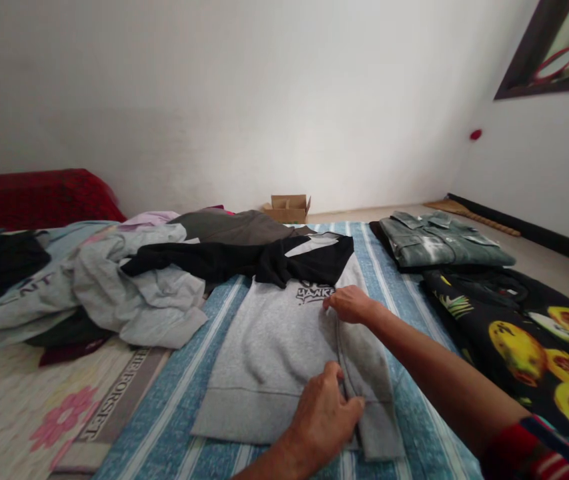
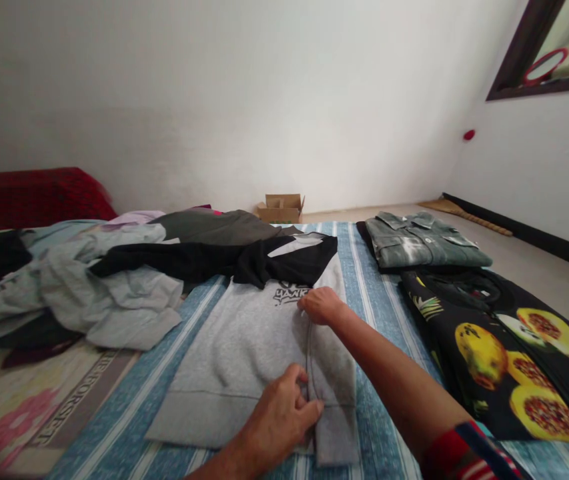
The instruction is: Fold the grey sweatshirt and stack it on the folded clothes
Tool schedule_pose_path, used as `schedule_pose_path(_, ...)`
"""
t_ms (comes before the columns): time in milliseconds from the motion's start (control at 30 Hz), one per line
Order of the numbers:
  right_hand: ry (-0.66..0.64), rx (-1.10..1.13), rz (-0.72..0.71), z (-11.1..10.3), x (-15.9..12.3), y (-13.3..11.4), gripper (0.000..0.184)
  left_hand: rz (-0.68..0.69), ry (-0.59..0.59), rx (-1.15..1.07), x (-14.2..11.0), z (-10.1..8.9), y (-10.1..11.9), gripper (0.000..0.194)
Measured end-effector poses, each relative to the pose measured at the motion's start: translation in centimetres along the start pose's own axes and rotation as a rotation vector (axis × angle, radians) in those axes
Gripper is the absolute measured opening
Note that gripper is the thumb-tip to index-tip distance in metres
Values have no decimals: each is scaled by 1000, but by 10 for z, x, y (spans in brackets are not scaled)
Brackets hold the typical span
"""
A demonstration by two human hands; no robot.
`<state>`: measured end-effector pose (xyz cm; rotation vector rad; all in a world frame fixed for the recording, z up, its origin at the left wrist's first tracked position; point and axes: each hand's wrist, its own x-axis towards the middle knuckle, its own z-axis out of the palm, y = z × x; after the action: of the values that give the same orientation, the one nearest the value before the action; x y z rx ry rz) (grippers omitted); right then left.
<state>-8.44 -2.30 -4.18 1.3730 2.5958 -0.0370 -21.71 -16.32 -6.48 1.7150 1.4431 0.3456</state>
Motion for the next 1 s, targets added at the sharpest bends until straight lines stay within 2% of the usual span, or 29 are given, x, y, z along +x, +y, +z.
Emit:
schedule_pose_path(133,-68,-25,-32,-6,12,2,31,-100,-80,-226,5,5,-6,34)
schedule_pose_path(267,-118,-38,-44,-8,19,4,26,-132,-83,-347,6,12,-10,46)
schedule_pose_path(567,-125,-26,-8,-17,19,11,29,-168,-60,-446,6,15,-7,40)
schedule_pose_path(833,-72,20,56,-9,16,10,29,-188,-55,-369,4,4,-10,39)
schedule_pose_path(1000,9,32,76,1,12,1,26,-159,-49,-146,3,2,-9,42)
